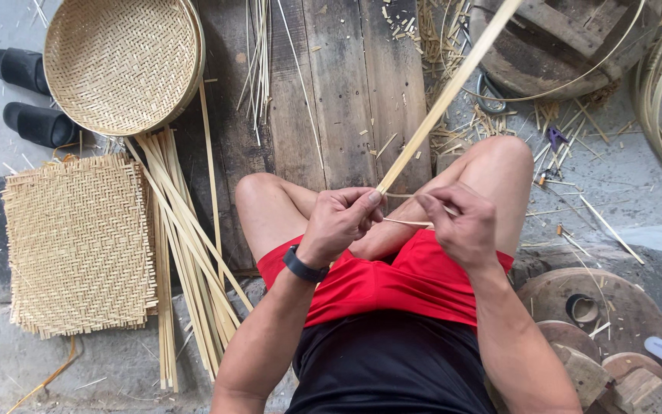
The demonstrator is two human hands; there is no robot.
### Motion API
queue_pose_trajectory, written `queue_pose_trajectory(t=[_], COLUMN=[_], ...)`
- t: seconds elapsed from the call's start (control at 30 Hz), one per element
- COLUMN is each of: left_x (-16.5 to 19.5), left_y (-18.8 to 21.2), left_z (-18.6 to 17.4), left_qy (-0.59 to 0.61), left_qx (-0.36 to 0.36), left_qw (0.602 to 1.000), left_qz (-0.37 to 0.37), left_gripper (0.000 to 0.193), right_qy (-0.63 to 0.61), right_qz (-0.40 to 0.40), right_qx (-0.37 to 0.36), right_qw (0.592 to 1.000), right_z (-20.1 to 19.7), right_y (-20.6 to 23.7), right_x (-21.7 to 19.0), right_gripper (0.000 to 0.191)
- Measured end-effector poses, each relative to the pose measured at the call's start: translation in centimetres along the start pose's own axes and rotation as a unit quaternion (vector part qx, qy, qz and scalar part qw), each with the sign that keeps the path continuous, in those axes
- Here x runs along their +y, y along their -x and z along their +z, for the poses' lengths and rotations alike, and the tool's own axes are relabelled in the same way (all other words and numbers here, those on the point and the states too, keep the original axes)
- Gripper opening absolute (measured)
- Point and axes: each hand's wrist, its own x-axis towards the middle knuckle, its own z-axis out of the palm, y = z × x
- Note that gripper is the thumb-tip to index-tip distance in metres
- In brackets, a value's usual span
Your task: The person assembles a round woven basket by placing a pre-woven mat into a circular frame, trimming excess strands with shears, and then bending a bamboo strip into a ring. The finished basket is set aside and the person begins preparing another bamboo strip.
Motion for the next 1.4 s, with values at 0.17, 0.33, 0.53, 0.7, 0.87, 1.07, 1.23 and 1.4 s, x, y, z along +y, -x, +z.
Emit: queue_pose_trajectory(t=[0.17, 0.33, 0.53, 0.7, 0.87, 1.07, 1.23, 1.4], left_x=[-0.1, -0.2, 0.0, -0.8, -1.4, 1.3, 1.9, 1.2], left_y=[1.6, 1.8, 0.8, 0.4, -0.3, 0.0, 2.6, 3.3], left_z=[1.3, 1.0, -0.6, -0.9, -1.6, -3.2, -1.3, 1.1], left_qy=[-0.137, -0.186, -0.286, -0.356, -0.328, -0.218, -0.23, -0.198], left_qx=[-0.045, -0.013, 0.04, 0.036, 0.056, 0.031, -0.102, -0.162], left_qw=[0.99, 0.983, 0.949, 0.923, 0.94, 0.975, 0.968, 0.967], left_qz=[0.008, 0.007, 0.127, 0.142, 0.078, -0.011, -0.007, 0.006], left_gripper=[0.026, 0.027, 0.025, 0.024, 0.023, 0.023, 0.022, 0.021], right_qy=[0.049, 0.136, 0.254, 0.283, -0.028, -0.191, -0.642, -0.626], right_qz=[-0.126, -0.196, -0.174, -0.278, 0.002, -0.04, 0.185, 0.1], right_qx=[-0.031, -0.011, -0.051, -0.154, -0.219, -0.129, -0.109, -0.328], right_qw=[0.99, 0.971, 0.95, 0.905, 0.975, 0.972, 0.736, 0.701], right_z=[2.7, 3.6, -0.7, 1.6, 3.2, 2.2, 5.8, 8.4], right_y=[-3.4, -3.9, -2.9, -5.5, -6.0, 1.9, 0.0, -5.0], right_x=[3.4, 1.8, -5.0, -7.0, -7.0, -4.4, 2.3, 4.7], right_gripper=[0.004, 0.011, 0.017, 0.013, 0.01, 0.008, 0.012, 0.012])
